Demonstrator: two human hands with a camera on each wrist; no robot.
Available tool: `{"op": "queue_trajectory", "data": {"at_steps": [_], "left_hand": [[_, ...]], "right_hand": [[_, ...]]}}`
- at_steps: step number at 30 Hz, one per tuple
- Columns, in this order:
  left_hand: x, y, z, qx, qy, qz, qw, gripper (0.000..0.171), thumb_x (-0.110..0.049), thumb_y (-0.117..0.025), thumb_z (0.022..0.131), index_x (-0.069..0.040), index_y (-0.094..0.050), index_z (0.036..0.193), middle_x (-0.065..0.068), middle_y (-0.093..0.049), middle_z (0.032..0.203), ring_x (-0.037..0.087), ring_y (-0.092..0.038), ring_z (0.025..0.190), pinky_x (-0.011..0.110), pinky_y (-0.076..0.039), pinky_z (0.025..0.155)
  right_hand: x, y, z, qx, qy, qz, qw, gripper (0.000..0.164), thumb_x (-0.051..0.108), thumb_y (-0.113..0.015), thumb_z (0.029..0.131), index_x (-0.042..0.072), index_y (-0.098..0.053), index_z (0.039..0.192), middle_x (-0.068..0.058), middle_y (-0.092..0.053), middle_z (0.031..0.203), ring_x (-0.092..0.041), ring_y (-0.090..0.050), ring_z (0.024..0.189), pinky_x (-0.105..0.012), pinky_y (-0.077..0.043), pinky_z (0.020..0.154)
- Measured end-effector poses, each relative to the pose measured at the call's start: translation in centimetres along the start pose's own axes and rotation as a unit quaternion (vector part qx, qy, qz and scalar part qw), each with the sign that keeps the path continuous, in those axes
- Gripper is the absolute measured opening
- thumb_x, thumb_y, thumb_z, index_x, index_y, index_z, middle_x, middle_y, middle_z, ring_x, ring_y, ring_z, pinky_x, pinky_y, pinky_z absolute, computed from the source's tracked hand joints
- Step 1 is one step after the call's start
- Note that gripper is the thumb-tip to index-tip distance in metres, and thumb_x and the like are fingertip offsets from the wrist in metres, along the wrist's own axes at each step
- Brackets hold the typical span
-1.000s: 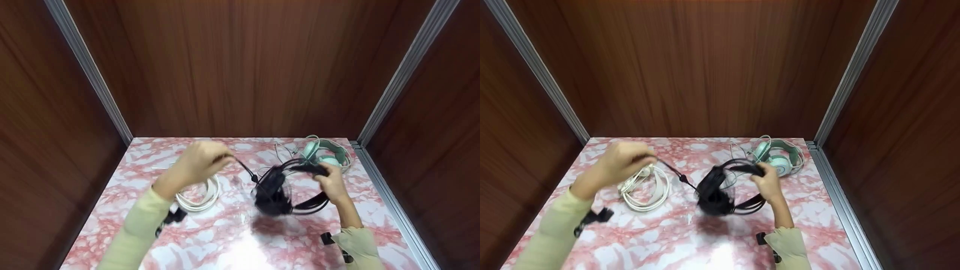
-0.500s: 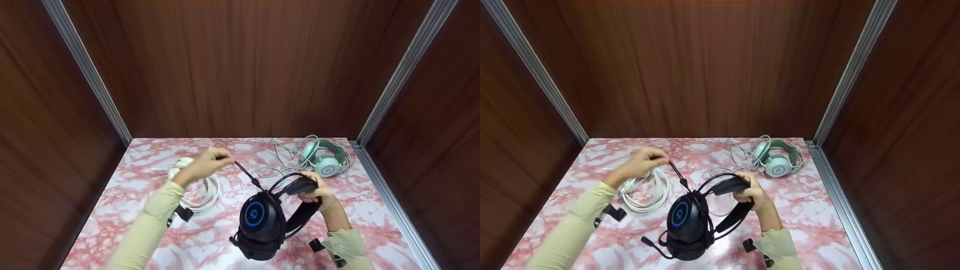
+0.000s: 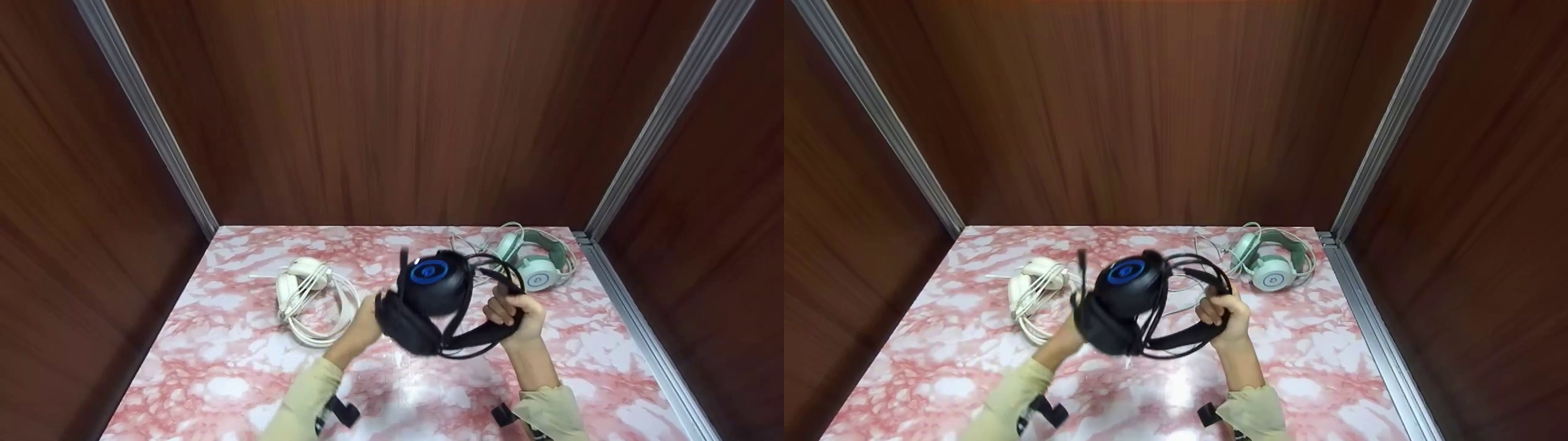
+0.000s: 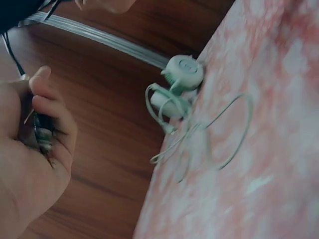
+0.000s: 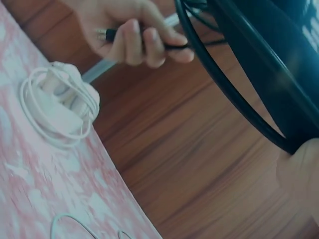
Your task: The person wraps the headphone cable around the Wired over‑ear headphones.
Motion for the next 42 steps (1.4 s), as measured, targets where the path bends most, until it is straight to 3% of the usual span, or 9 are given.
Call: {"op": "queue_trajectory", "data": {"at_steps": [4,10,15,21,30,33,36,38,42], "left_hand": [[0.4,-1.3,-1.7,-0.045,0.056,-0.034,0.9969,0.034,0.001,-0.049,0.096,0.015,-0.047,0.066,0.003,-0.045,0.053,0.011,-0.043,0.045,0.023,-0.035,0.046],[0.6,-2.4,-2.9,-0.086,0.071,-0.021,0.9935,0.032,-0.004,-0.047,0.101,0.017,-0.057,0.078,0.009,-0.051,0.06,0.009,-0.044,0.045,0.018,-0.035,0.044],[2.7,-2.8,-3.2,-0.132,0.08,0.002,0.9881,0.027,-0.004,-0.046,0.101,0.007,-0.065,0.086,0.022,-0.057,0.069,0.008,-0.043,0.044,0.017,-0.032,0.041],[3.7,-3.0,-3.3,-0.194,0.093,0.049,0.9754,0.025,-0.012,-0.052,0.1,-0.002,-0.068,0.083,0.006,-0.059,0.066,0.008,-0.047,0.042,0.019,-0.037,0.04],[3.6,-3.6,-3.5,-0.202,0.116,0.144,0.9617,0.019,-0.007,-0.051,0.097,-0.002,-0.069,0.093,0.005,-0.065,0.077,0.019,-0.061,0.054,0.025,-0.046,0.051],[3.6,-3.6,-3.6,-0.211,0.128,0.173,0.9535,0.02,-0.018,-0.057,0.095,-0.002,-0.069,0.099,0.003,-0.066,0.077,0.018,-0.062,0.062,0.033,-0.05,0.063],[3.5,-3.6,-3.7,-0.226,0.131,0.22,0.9397,0.031,-0.033,-0.067,0.089,-0.003,-0.068,0.097,0.001,-0.064,0.074,0.019,-0.061,0.069,0.039,-0.049,0.069],[3.5,-3.5,-3.6,-0.239,0.128,0.258,0.9272,0.037,-0.039,-0.073,0.082,-0.005,-0.066,0.094,0.001,-0.065,0.074,0.02,-0.062,0.07,0.04,-0.05,0.067],[3.6,-2.9,-3.3,-0.284,0.118,0.333,0.8914,0.04,-0.043,-0.081,0.072,-0.009,-0.065,0.083,0.004,-0.065,0.07,0.024,-0.063,0.065,0.041,-0.049,0.059]], "right_hand": [[-0.2,0.4,-0.5,-0.082,0.026,-0.002,0.996,0.017,-0.005,-0.044,0.083,0.004,-0.048,0.07,0.002,-0.017,0.055,-0.009,-0.015,0.042,-0.021,-0.02,0.045],[-0.8,0.9,-1.3,-0.205,0.068,-0.054,0.975,0.025,-0.007,-0.039,0.085,0.007,-0.047,0.065,0.002,-0.012,0.056,-0.01,-0.011,0.044,-0.021,-0.019,0.045],[-1.4,1.6,-2.2,-0.305,0.092,-0.092,0.944,0.032,-0.005,-0.033,0.087,0.01,-0.044,0.061,0.001,-0.014,0.056,-0.011,-0.011,0.047,-0.021,-0.02,0.044],[-2.6,2.1,-3.4,-0.404,0.108,-0.12,0.9,0.037,-0.001,-0.037,0.088,0.011,-0.04,0.053,0.002,-0.028,0.047,-0.009,-0.02,0.041,-0.02,-0.026,0.04],[-5.0,2.8,-5.1,-0.487,0.151,-0.166,0.844,0.027,-0.003,-0.039,0.088,0.011,-0.04,0.065,0.003,-0.032,0.048,-0.008,-0.03,0.037,-0.021,-0.027,0.04],[-6.0,3.0,-5.6,-0.497,0.164,-0.189,0.831,0.023,-0.006,-0.042,0.086,0.01,-0.041,0.069,0.003,-0.033,0.048,-0.009,-0.031,0.037,-0.021,-0.027,0.039],[-7.0,3.1,-6.0,-0.494,0.178,-0.209,0.825,0.023,-0.008,-0.042,0.084,0.009,-0.04,0.069,0.003,-0.033,0.047,-0.008,-0.03,0.037,-0.021,-0.027,0.038],[-7.8,3.0,-6.2,-0.487,0.187,-0.23,0.821,0.022,-0.008,-0.043,0.084,0.009,-0.039,0.071,0.004,-0.033,0.048,-0.008,-0.031,0.037,-0.021,-0.028,0.038],[-9.7,2.6,-6.8,-0.476,0.193,-0.271,0.814,0.021,-0.011,-0.044,0.083,0.008,-0.04,0.075,0.002,-0.039,0.047,-0.01,-0.035,0.038,-0.022,-0.034,0.038]]}}
Point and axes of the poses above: each hand's wrist, its own z-axis towards the middle knuckle, its own y-axis out of the back of the hand, x = y × z, the point moved 3 cm from there along z, towards the middle knuckle
